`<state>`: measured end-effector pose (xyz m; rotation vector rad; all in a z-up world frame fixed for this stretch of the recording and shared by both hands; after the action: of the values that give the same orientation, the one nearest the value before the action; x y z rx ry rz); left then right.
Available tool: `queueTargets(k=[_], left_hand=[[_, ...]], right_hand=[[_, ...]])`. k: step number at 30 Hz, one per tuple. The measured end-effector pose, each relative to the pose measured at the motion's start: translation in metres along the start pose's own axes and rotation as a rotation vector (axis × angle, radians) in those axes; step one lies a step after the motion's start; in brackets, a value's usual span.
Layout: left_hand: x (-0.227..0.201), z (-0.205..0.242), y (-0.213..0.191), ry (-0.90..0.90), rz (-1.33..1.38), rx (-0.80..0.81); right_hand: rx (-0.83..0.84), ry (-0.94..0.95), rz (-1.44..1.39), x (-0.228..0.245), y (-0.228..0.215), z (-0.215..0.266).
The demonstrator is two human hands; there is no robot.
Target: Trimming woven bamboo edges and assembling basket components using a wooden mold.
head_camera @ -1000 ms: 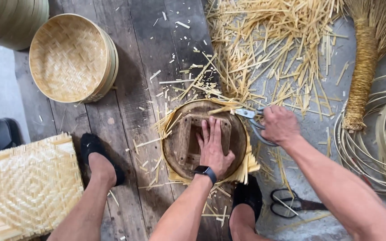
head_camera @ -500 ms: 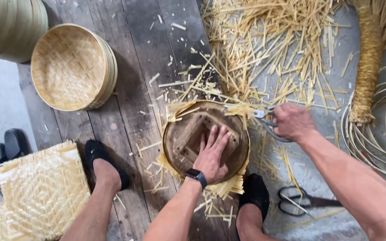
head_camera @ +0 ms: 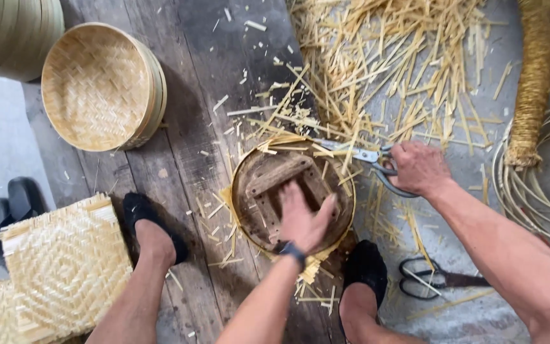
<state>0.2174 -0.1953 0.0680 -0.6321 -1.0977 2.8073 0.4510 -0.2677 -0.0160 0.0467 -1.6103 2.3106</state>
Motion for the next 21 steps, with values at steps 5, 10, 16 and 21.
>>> queueTargets(k=[5, 10, 16, 21], left_hand=[[0.006, -0.016, 0.018, -0.143, 0.01, -0.172], [0.014, -0.009, 0.02, 0.041, -0.117, -0.226], [0.009, 0.006, 0.021, 0.168, -0.222, -0.19], [0.013, 0.013, 0.016, 0.21, -0.247, -0.152]], right_hand=[[-0.055, -0.024, 0.115, 0.034, -0.025, -0.038], [0.164, 0.054, 0.002, 0.002, 0.011, -0.027], [0.074, 0.032, 0.113, 0.023, -0.015, -0.023], [-0.016, -0.029, 0.221, 0.029, -0.007, -0.031]])
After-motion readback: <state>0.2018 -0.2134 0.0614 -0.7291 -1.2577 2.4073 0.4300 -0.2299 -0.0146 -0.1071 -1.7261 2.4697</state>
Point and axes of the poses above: each hand's wrist, its own z-axis away from the middle knuckle, its own y-axis out of the palm, x = y × z, the point moved 7 cm from there along -z, towards the middle knuckle, and after that the axes turned 4 degrees about -y, right-handed, at the moved point
